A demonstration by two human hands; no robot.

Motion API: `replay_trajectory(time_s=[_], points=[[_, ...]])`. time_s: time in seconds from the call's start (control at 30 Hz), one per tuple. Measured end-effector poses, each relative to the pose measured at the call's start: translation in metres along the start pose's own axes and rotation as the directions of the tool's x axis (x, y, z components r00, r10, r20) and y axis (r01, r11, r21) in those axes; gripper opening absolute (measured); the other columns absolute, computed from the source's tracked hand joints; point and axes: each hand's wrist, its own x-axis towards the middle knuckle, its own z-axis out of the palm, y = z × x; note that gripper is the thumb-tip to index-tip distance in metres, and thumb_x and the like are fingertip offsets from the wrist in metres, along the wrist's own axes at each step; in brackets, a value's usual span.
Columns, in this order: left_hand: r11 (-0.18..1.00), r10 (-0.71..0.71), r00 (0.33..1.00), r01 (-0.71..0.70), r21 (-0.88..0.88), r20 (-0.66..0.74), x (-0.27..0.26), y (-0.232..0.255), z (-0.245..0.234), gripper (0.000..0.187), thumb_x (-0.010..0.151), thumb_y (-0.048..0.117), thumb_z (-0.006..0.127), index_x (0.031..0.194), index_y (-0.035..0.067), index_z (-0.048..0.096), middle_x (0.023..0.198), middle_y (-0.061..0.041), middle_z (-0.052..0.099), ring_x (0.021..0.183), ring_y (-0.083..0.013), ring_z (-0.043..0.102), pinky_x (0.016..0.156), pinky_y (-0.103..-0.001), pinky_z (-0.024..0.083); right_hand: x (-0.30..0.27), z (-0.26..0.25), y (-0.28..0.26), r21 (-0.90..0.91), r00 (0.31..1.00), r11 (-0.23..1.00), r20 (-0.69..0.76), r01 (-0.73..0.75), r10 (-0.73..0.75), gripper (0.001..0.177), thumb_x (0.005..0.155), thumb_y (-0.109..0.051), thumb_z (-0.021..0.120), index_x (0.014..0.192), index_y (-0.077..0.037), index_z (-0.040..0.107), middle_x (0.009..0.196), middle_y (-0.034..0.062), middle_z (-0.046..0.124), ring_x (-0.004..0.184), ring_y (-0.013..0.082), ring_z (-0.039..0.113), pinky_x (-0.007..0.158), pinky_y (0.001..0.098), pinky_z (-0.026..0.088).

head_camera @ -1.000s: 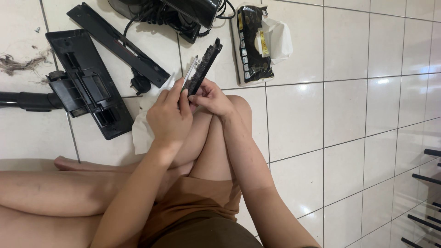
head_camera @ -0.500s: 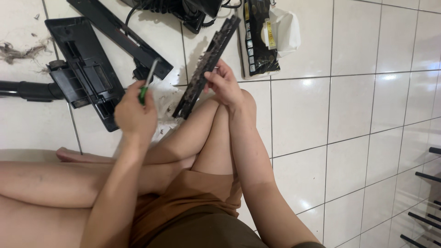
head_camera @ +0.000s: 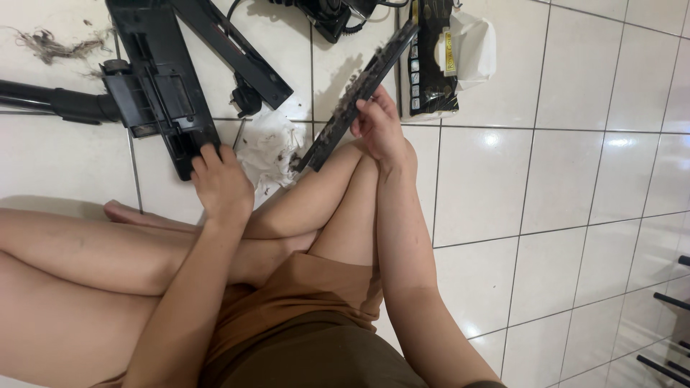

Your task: The person sits on the floor and cleans a disassembled vacuum cleaner head. They wipe the plastic housing with a tissue, then use a screwdriver to scrape hair and debris from the brush roll and its housing before wiping it again.

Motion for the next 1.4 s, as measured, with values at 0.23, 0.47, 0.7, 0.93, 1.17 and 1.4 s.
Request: replay_trajectory(time_s=[0.23,0.47,0.7,0.93,1.17,1.4], points=[[0.998,0.015,0.972,-0.002,-0.056,0.235,-0.014,0.008,-0.015,0.042,0.090,0.034,0.077,0.103,-0.005,0.068,0.112,-0.018,0.056,0.104,-0.0374,0.057,0.087,-0.045,0.050,0.001,-0.012,0.001,0.070,0.996,0.994,-0.011,0.087,-0.086,0.021,0.103,-0.008,0.058,0.123,-0.004,0.058,0.097,0.0094,0.070,0.062,0.0134,0.055,0.054,0.0257,0.040],[0.996,-0.003,0.947,0.032,-0.084,0.321,-0.024,-0.010,0.036,0.025,0.084,0.017,0.076,0.101,-0.001,0.074,0.121,-0.020,0.061,0.108,-0.0393,0.061,0.087,-0.042,0.054,-0.022,0.001,-0.003,0.074,0.989,0.986,-0.029,0.146,-0.144,0.026,0.102,-0.009,0.059,0.128,-0.006,0.058,0.101,0.0063,0.069,0.068,0.0155,0.058,0.062,0.0275,0.045],[0.980,-0.158,0.863,0.195,-0.028,0.479,-0.009,-0.006,0.086,0.039,0.085,0.028,0.075,0.113,0.001,0.072,0.122,-0.019,0.064,0.106,-0.0365,0.066,0.087,-0.042,0.058,-0.058,0.028,-0.015,-0.146,0.971,0.961,-0.022,0.234,-0.240,0.027,0.109,-0.013,0.056,0.135,-0.006,0.056,0.101,0.0050,0.067,0.072,0.0120,0.056,0.063,0.0253,0.045],[1.000,0.019,0.943,-0.020,0.000,0.333,-0.023,0.007,0.068,0.012,0.086,0.007,0.071,0.093,0.003,0.080,0.114,-0.017,0.067,0.108,-0.0346,0.065,0.086,-0.041,0.058,-0.058,0.013,0.004,-0.137,0.977,0.970,-0.048,0.199,-0.207,0.032,0.113,-0.016,0.051,0.142,-0.002,0.054,0.097,0.0027,0.064,0.072,0.0098,0.050,0.065,0.0261,0.045],[0.941,0.057,0.949,0.054,-0.335,0.311,-0.018,0.012,0.030,0.027,0.077,0.018,0.081,0.091,-0.004,0.075,0.110,-0.027,0.065,0.102,-0.0434,0.064,0.086,-0.049,0.055,-0.030,0.007,0.021,-0.040,0.985,0.985,-0.049,0.165,-0.167,0.040,0.113,-0.017,0.049,0.151,-0.001,0.048,0.098,0.0018,0.062,0.075,0.0098,0.045,0.070,0.0268,0.044],[0.733,0.051,0.974,0.115,-0.671,0.222,-0.014,0.016,0.041,0.022,0.067,0.008,0.081,0.077,-0.003,0.065,0.122,-0.026,0.062,0.098,-0.0390,0.065,0.085,-0.043,0.054,-0.029,0.000,0.025,-0.193,0.989,0.972,-0.036,0.134,-0.143,0.040,0.115,-0.015,0.049,0.153,-0.001,0.048,0.101,0.0018,0.064,0.074,0.0076,0.047,0.067,0.0248,0.043]])
